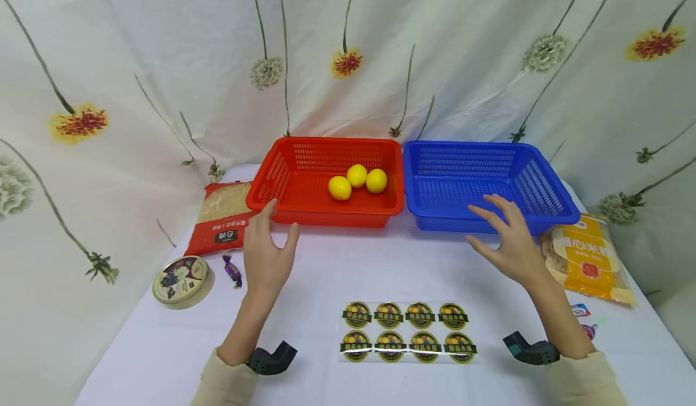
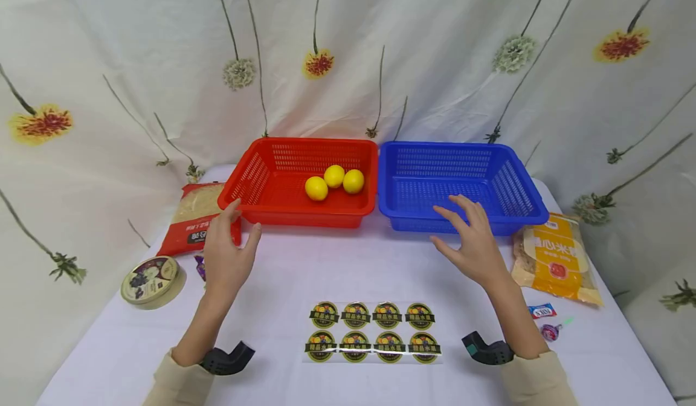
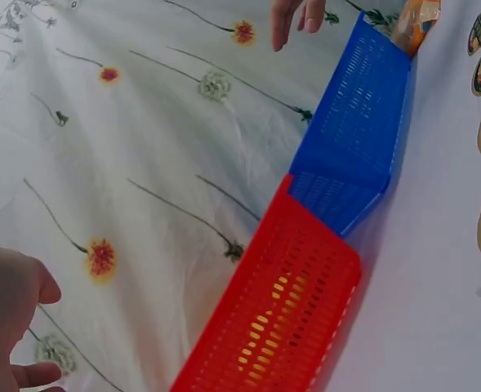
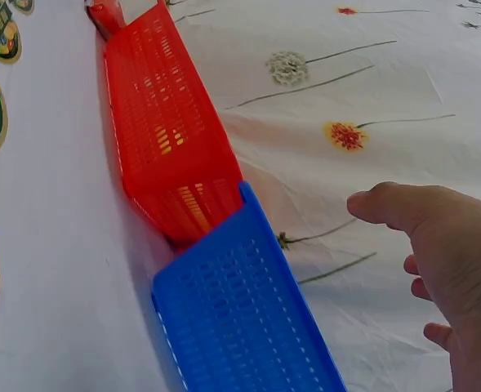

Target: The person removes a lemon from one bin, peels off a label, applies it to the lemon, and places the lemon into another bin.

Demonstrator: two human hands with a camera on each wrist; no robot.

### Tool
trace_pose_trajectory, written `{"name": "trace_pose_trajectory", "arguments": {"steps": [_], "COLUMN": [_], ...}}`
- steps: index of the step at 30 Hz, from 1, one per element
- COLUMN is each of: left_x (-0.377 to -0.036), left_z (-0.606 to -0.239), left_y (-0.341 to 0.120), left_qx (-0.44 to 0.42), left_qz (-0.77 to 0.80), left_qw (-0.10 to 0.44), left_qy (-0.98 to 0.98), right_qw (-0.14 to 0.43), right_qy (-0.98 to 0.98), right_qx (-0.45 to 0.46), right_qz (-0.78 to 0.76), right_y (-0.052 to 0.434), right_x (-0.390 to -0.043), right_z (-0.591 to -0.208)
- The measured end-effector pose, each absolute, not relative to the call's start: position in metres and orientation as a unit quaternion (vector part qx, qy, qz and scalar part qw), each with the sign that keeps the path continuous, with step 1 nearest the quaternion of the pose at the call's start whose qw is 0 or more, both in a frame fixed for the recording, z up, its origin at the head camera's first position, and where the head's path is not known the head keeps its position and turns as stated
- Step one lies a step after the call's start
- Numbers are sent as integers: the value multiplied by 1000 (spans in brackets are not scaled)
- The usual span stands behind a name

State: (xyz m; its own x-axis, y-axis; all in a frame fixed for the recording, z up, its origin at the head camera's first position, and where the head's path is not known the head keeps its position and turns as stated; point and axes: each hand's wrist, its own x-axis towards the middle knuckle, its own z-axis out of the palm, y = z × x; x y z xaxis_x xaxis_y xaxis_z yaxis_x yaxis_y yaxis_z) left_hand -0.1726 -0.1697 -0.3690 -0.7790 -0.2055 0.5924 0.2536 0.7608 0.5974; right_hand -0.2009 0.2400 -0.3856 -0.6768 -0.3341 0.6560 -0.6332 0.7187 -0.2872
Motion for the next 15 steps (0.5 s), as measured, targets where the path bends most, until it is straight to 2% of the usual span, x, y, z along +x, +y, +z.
{"name": "trace_pose_trajectory", "arguments": {"steps": [3, 9, 11, 15], "left_x": [-176, -203, -215, -233], "left_z": [-378, -401, -408, -419], "left_y": [-173, -182, -185, -186], "left_qx": [18, 109, 116, 113], "left_qz": [-437, -629, -695, -774], "left_qw": [303, 164, 150, 169], "left_qy": [-846, -752, -694, -600], "right_qw": [300, 267, 252, 214], "right_qy": [-859, -834, -827, -817], "right_qx": [288, 302, 314, 341], "right_qz": [300, 376, 392, 413], "right_y": [220, 175, 160, 128], "right_x": [-209, -242, -257, -285], "right_z": [-388, -393, -392, -384]}}
